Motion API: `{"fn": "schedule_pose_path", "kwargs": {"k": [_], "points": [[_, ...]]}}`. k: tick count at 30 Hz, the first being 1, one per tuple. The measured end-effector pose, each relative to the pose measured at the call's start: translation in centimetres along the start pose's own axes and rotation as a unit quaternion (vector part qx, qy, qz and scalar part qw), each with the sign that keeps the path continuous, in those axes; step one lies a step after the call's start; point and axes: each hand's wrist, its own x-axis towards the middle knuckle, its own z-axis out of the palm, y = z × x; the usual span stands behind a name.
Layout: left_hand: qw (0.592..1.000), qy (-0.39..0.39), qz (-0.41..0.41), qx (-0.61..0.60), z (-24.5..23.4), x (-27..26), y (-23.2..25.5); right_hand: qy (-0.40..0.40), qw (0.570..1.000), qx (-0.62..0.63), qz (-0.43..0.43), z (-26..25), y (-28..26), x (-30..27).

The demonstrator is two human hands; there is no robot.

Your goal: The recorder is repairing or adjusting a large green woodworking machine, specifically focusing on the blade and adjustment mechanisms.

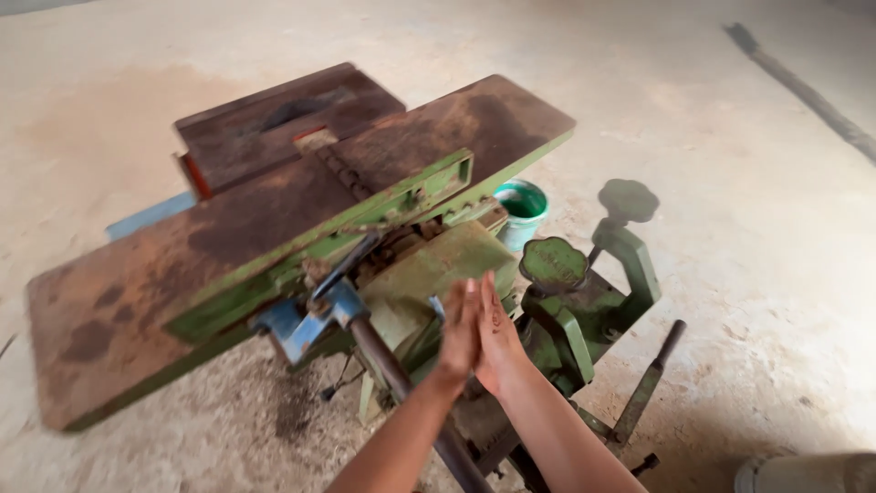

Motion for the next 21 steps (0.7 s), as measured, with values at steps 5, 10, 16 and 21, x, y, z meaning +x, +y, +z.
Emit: {"fn": "schedule_pose_path", "kwargs": {"k": [5, 10, 16, 21], "points": [[0.982, -0.077, -0.1, -0.14, -1.8, 1.7, 1.2, -0.009, 0.97, -0.216, -0.112, -1.1, 2.3, 2.7], [0.976, -0.104, -0.093, -0.167, -4.0, -0.4, 8.8, -0.085, 0.972, -0.119, -0.181, -3.9, 6.9, 9.4], [0.976, -0.066, 0.167, 0.121, -6.7, 4.4, 7.5, -0.003, 0.997, -0.053, -0.058, 8.4, -1.2, -0.3], [0.989, -0.103, -0.051, -0.091, -7.1, -0.9, 12.7, -0.08, 0.916, -0.219, -0.327, 5.6, 0.9, 4.4]]}}
